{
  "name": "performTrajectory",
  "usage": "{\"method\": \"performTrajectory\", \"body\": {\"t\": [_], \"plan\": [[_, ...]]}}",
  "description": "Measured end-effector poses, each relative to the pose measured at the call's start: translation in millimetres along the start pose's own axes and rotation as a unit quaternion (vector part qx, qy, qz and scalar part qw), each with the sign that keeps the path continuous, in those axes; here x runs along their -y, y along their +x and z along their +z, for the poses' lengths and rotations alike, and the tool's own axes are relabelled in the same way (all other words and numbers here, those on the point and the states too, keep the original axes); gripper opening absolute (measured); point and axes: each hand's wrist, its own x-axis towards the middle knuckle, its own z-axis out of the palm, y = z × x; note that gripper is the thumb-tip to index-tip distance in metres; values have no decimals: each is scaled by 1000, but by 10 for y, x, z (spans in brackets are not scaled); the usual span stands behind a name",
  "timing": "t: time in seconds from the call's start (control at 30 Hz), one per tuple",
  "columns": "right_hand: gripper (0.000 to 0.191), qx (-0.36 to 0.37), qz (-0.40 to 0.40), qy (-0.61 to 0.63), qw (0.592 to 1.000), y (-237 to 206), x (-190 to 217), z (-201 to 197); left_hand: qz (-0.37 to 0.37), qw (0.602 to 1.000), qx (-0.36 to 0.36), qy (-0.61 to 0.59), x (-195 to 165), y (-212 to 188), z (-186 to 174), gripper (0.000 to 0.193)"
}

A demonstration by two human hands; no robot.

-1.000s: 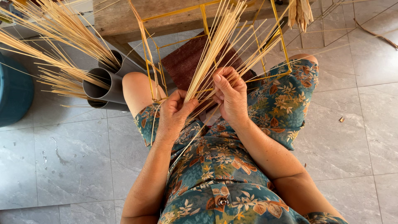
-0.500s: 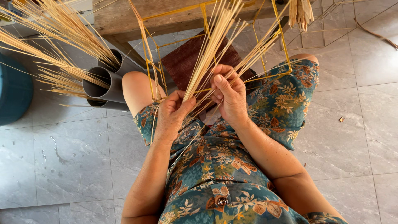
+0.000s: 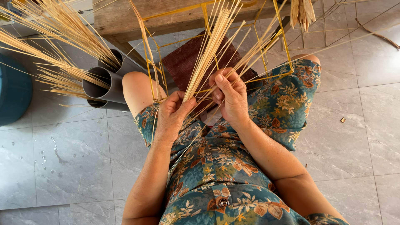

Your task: The person sits on the floor with a yellow rectangular frame across their lap and weaves thin bamboo/palm strips onto the frame. They gather bundles of strips from a container, align and split them, then thread and weave individual strips over and under the frame bars, tightening each one by hand.

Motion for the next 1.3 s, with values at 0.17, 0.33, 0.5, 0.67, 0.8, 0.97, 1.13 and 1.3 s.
{"method": "performTrajectory", "body": {"t": [0.17,0.33,0.5,0.67,0.8,0.97,1.13,1.3], "plan": [[11,25,-1,13,1000,-10,47,44,-3,1000,-1,5,7,3,-15,13],[19,8,18,-6,1000,-21,26,22,-15,1000,12,13,22,-13,-9,12],[14,6,4,-16,1000,-19,-16,-14,-12,999,25,16,33,-14,-1,13],[14,9,6,18,1000,-30,8,9,-5,999,15,-29,17,-14,-13,18],[16,19,11,13,1000,-27,24,36,14,1000,9,17,7,-17,-28,20],[17,22,1,-15,1000,-33,-9,15,16,1000,11,-4,41,-7,-8,16],[13,5,3,-20,1000,-34,-53,-21,4,1000,28,-5,75,-22,-15,12],[11,16,-7,3,1000,-31,-44,-14,-1,1000,12,-3,96,-5,-17,11]]}}
